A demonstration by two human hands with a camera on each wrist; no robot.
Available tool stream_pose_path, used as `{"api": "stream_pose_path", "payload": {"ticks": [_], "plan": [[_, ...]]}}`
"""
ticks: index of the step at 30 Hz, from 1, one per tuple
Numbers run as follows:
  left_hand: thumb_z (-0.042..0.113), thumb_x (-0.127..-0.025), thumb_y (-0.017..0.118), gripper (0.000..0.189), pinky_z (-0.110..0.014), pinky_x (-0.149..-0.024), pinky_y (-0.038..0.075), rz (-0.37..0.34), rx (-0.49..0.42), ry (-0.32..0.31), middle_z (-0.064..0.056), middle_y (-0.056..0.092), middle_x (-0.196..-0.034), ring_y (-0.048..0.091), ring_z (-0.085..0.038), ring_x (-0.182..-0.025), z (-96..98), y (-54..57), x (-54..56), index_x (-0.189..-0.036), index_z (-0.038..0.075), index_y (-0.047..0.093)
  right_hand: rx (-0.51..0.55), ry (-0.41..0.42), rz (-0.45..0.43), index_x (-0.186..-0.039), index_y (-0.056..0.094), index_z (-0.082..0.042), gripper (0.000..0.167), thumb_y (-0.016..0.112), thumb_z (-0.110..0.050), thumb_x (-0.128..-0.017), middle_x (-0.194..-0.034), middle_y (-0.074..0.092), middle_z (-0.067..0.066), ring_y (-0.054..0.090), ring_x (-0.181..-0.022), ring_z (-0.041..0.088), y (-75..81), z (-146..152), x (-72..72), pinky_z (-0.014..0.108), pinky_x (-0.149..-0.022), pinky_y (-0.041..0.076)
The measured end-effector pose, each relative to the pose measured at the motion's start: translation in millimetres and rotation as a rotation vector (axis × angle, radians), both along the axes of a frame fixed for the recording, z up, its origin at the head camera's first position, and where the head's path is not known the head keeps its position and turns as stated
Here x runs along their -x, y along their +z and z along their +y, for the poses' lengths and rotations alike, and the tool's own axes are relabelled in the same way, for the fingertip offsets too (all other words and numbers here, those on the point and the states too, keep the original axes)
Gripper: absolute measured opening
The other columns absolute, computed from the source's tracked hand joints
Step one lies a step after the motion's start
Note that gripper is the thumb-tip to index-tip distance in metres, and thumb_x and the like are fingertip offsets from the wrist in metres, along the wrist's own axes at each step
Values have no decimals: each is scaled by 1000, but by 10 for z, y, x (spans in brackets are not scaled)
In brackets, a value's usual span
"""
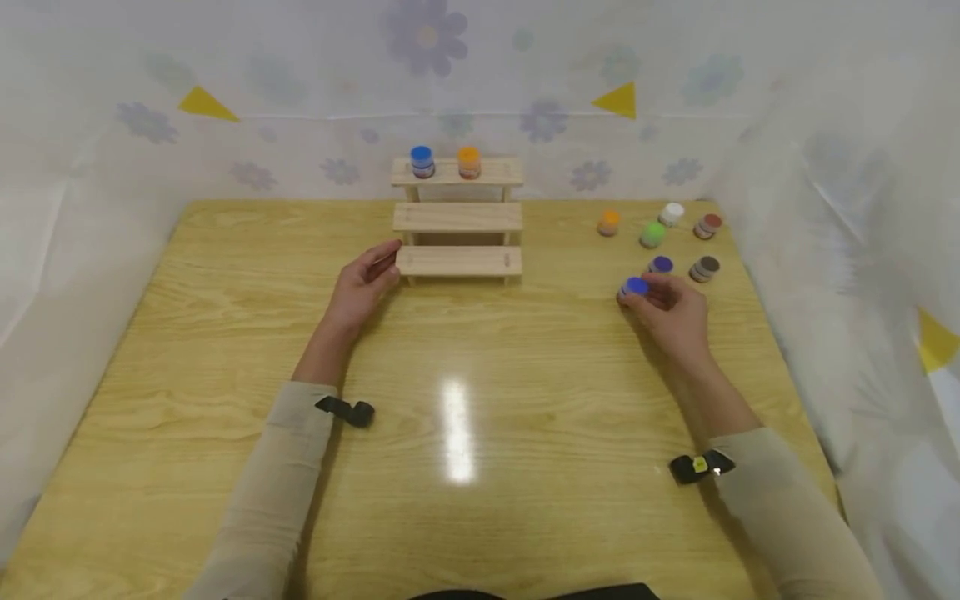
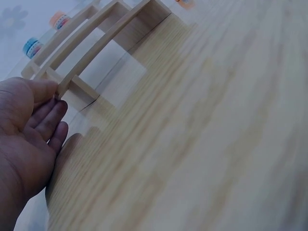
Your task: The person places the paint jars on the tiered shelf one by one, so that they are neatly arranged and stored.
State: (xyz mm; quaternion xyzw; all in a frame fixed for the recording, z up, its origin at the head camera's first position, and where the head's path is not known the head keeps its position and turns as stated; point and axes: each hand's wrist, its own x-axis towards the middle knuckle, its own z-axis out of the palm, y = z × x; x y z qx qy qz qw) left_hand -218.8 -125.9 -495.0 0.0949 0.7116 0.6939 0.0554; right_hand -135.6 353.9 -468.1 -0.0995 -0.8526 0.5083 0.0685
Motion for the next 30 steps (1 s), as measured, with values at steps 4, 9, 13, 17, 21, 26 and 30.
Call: {"api": "stream_pose_path", "payload": {"ticks": [4,9,13,17,21,26,30], "plan": [[5,-109,59,49,-37,-120,43,-6,1,-6,-15,48,-161,43,-26,-151,17,-5,-8,-156,1,49,16,100,18,-138,65,1,47,79,-20,-99,-123,68,3,64,-102,-1,80,-252,47,7,-85,54],[2,-109,56,50,-39,-122,41,-23,3,-9,-18,45,-163,41,-29,-153,41,16,3,-157,-2,46,79,269,130,-136,67,1,41,78,-11,-98,-127,70,14,66,-111,8,185,-607,151,16,-95,55],[1,-109,56,50,-38,-122,41,-23,11,-6,-19,44,-163,41,-31,-153,67,20,16,-157,-4,45,92,409,208,-135,68,2,40,77,-2,-97,-127,70,18,67,-111,10,275,-867,312,22,-100,55],[4,-109,57,50,-36,-122,42,-14,10,-4,-16,46,-163,43,-28,-152,82,4,6,-157,-1,47,73,517,237,-136,68,1,39,76,-1,-97,-127,71,18,66,-113,10,330,-1096,490,29,-103,55],[6,-109,59,49,-35,-121,42,-1,5,-4,-14,48,-162,45,-26,-150,81,-18,-1,-156,1,49,69,560,231,-135,69,-1,37,75,-4,-99,-126,72,17,66,-115,13,366,-1305,645,32,-104,55],[8,-109,60,49,-33,-119,44,17,17,-5,-12,50,-161,47,-24,-149,72,-41,13,-156,2,50,93,573,231,-136,67,2,38,74,-2,-99,-125,71,20,67,-114,14,418,-1481,825,27,-102,55],[9,-108,61,49,-33,-119,44,19,18,-1,-12,50,-160,47,-24,-148,51,-44,27,-156,2,50,128,579,252,-136,65,6,39,73,1,-98,-125,70,21,67,-111,14,475,-1548,997,24,-98,56]]}}
